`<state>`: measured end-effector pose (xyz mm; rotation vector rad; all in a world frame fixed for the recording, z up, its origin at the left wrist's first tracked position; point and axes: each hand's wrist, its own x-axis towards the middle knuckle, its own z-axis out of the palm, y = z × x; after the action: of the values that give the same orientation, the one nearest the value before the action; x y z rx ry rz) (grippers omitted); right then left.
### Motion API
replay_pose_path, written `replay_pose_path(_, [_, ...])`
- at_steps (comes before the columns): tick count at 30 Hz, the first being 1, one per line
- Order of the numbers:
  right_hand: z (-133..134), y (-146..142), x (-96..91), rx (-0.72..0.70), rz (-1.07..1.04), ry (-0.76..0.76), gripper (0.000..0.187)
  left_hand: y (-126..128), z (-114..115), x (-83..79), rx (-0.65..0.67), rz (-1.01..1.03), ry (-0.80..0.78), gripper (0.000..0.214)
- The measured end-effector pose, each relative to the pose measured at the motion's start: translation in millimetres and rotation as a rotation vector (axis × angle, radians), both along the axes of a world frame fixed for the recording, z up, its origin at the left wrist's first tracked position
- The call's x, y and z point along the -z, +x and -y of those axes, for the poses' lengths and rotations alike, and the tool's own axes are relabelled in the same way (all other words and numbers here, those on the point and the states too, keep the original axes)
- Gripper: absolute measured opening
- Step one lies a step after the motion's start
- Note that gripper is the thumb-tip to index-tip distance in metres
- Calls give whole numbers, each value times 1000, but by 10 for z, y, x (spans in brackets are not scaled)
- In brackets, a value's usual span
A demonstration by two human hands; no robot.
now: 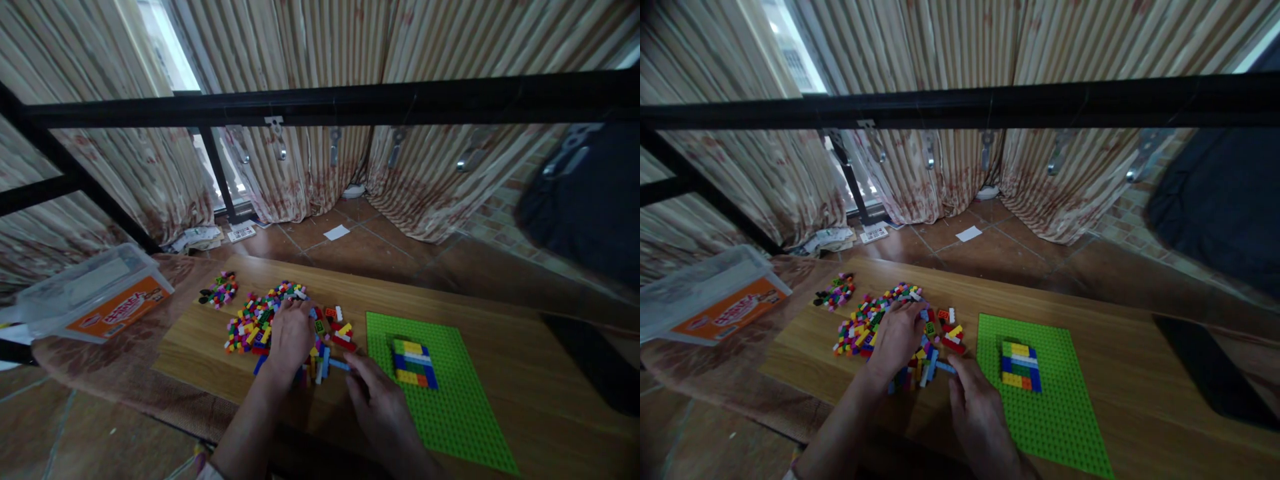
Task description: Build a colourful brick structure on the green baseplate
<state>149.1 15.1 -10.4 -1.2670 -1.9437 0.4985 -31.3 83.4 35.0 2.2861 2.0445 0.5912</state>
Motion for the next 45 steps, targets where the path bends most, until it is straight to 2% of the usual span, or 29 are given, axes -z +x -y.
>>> replay_pose_path(4, [-8, 49, -105, -17, -25, 23, 32, -8, -8, -28, 29, 79, 33, 28])
replay_pose_path(8, [-40, 130, -201, 27, -13, 30, 27, 39, 17, -44, 54, 274, 34, 32])
replay_pose_path(15, [-109, 293, -252, 88, -7, 42, 23, 243, 96, -40, 315, 459, -92, 40])
replay_pose_path(18, [-120, 325, -252, 85, -10, 23, 23, 304, 132, -48, 367, 487, -112, 44])
replay_pose_path(22, [-118, 339, -249, 95, -14, -10, 26, 380, 168, -54, 395, 533, -159, 47])
replay_pose_path(28, [-135, 341, -247, 94, -19, -66, 47, 557, 220, -12, 457, 712, -264, 50])
replay_pose_path(39, [-126, 500, -340, 141, -35, -84, 24, 737, 258, -40, 467, 888, -383, 48])
replay_pose_path(45, [-185, 766, -389, 244, -113, -118, 23, 792, 244, 75, 418, 851, -367, 38])
